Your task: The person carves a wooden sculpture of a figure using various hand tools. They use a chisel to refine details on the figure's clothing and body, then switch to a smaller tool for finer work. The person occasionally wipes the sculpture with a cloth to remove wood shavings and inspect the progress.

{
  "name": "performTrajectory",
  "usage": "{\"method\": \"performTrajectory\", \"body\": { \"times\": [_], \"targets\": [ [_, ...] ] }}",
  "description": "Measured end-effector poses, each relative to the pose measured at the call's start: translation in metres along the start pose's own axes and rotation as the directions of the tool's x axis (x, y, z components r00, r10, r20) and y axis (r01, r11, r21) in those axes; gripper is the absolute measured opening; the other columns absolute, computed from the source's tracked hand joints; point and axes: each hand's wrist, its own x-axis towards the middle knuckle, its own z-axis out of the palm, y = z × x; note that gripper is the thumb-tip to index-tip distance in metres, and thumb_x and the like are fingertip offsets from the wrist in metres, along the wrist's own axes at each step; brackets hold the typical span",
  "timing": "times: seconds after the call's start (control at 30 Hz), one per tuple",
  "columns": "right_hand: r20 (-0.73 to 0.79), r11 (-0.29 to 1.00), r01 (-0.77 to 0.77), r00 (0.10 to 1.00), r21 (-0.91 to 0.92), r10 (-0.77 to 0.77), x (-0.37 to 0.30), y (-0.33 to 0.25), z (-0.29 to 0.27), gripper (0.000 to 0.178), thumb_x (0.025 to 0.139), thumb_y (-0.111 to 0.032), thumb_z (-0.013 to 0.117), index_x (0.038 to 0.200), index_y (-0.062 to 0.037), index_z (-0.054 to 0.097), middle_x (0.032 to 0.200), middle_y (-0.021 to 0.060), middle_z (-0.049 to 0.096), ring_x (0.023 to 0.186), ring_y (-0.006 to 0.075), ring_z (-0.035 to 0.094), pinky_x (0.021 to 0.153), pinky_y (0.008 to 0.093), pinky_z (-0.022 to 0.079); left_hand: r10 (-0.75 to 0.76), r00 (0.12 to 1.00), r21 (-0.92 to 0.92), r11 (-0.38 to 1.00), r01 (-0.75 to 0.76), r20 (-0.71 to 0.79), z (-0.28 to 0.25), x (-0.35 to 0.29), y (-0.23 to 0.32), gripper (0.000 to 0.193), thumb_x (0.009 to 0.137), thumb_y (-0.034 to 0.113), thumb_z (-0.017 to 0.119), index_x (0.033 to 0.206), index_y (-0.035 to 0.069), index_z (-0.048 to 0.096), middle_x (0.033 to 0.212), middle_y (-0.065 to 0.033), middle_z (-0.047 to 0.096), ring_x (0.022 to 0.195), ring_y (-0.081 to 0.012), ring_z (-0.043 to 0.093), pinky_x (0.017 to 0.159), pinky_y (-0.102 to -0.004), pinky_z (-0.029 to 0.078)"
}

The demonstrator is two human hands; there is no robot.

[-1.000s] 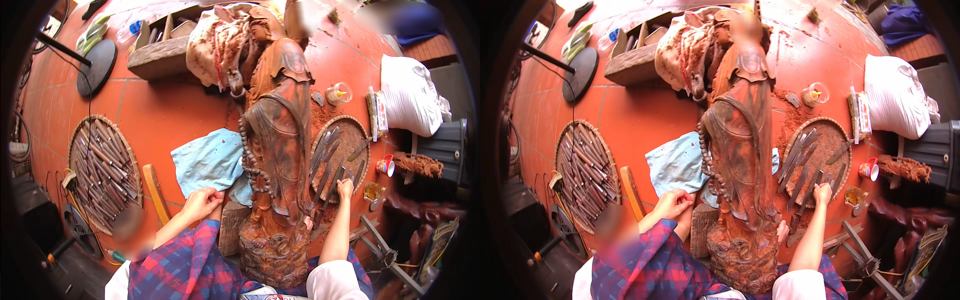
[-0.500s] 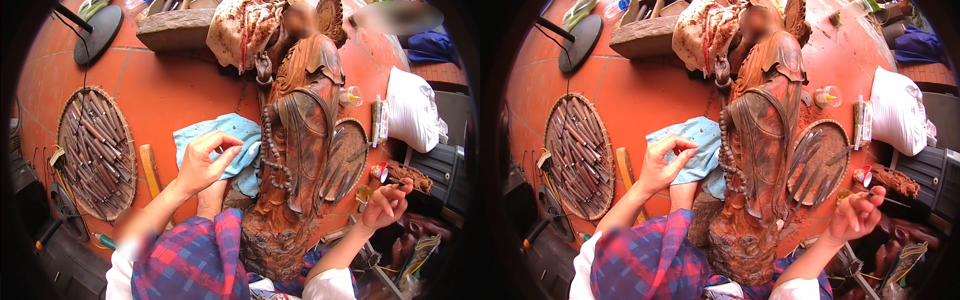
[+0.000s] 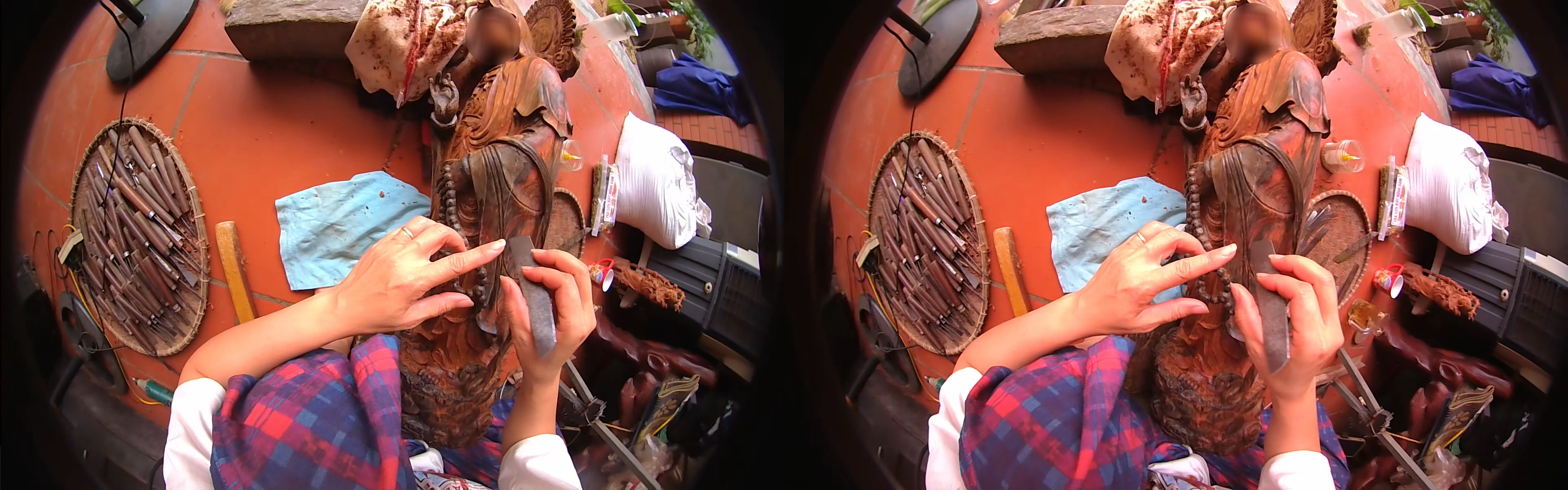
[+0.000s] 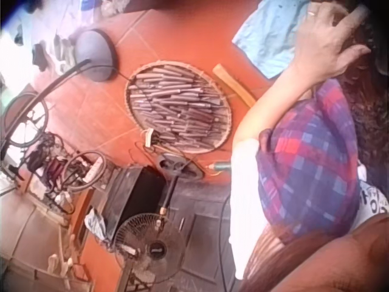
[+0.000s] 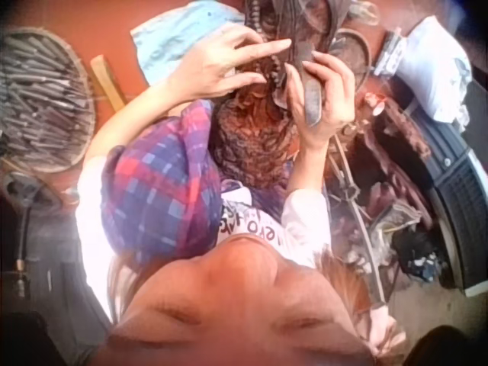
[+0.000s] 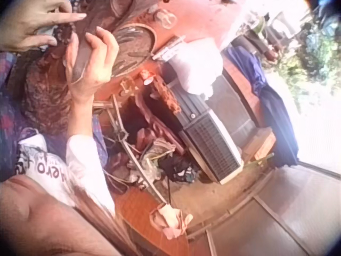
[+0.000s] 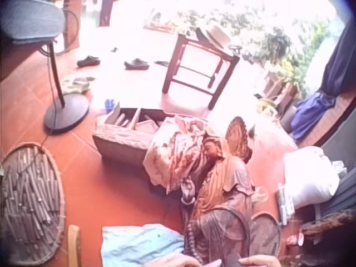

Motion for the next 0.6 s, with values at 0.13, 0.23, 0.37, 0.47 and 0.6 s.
{"method": "performTrajectory", "body": {
  "times": [0.13, 0.23, 0.37, 0.47, 0.6],
  "targets": [
    [-0.029, 0.996, 0.0, 1.0, 0.09, 0.002, 0.006, -0.004, 0.013, 0.027, 0.073, 0.0, 0.079, 0.073, -0.0012, 0.051, 0.094, 0.0167, 0.067, 0.078, 0.0278, 0.067, 0.066, 0.034, 0.055, 0.034, 0.999, -0.021, 0.999, -0.034, 0.02, 0.004, 0.002, -0.004, 0.071, 0.08, 0.03, 0.076, 0.144, 0.017, 0.05, 0.112, -0.0091, 0.057, 0.098, -0.0284, 0.054, 0.089, -0.0405, 0.046],
    [-0.033, 0.995, 0.093, 0.995, 0.037, -0.091, 0.014, 0.003, 0.018, 0.026, 0.072, 0.0, 0.078, 0.074, -0.0006, 0.052, 0.089, 0.0164, 0.066, 0.074, 0.0277, 0.066, 0.063, 0.0341, 0.054, 0.036, 0.999, -0.081, 0.996, -0.037, -0.012, 0.008, 0.005, -0.009, 0.072, 0.079, 0.028, 0.075, 0.145, 0.018, 0.048, 0.107, -0.0097, 0.056, 0.095, -0.0293, 0.053, 0.085, -0.0407, 0.046],
    [-0.073, 0.989, 0.146, 0.987, 0.03, -0.144, 0.037, 0.008, 0.035, 0.023, 0.072, 0.001, 0.075, 0.075, 0.0001, 0.053, 0.083, 0.0138, 0.063, 0.068, 0.0266, 0.063, 0.06, 0.0327, 0.051, 0.012, 0.998, -0.116, 0.993, -0.019, -0.062, 0.003, 0.018, -0.021, 0.072, 0.078, 0.025, 0.076, 0.144, 0.017, 0.049, 0.105, -0.0101, 0.055, 0.094, -0.03, 0.054, 0.083, -0.0405, 0.046],
    [-0.061, 0.992, 0.124, 0.991, 0.034, -0.122, 0.03, 0.008, 0.04, 0.02, 0.073, 0.004, 0.073, 0.071, 0.0003, 0.053, 0.082, 0.0133, 0.062, 0.07, 0.0274, 0.062, 0.063, 0.0342, 0.051, 0.017, 0.999, -0.087, 0.996, -0.021, -0.048, 0.006, 0.011, -0.023, 0.073, 0.077, 0.023, 0.077, 0.144, 0.018, 0.048, 0.107, -0.0095, 0.054, 0.094, -0.0296, 0.054, 0.083, -0.0403, 0.047],
    [-0.014, 0.993, 0.116, 0.993, -0.002, -0.116, 0.035, -0.004, 0.033, 0.02, 0.073, 0.004, 0.071, 0.069, -0.0001, 0.052, 0.076, 0.0131, 0.057, 0.067, 0.028, 0.059, 0.06, 0.0357, 0.048, -0.008, 0.999, -0.1, 0.995, 0.004, -0.035, 0.002, 0.008, -0.013, 0.075, 0.077, 0.022, 0.076, 0.145, 0.018, 0.047, 0.107, -0.0095, 0.055, 0.095, -0.0303, 0.056, 0.083, -0.0403, 0.049]
  ]
}}
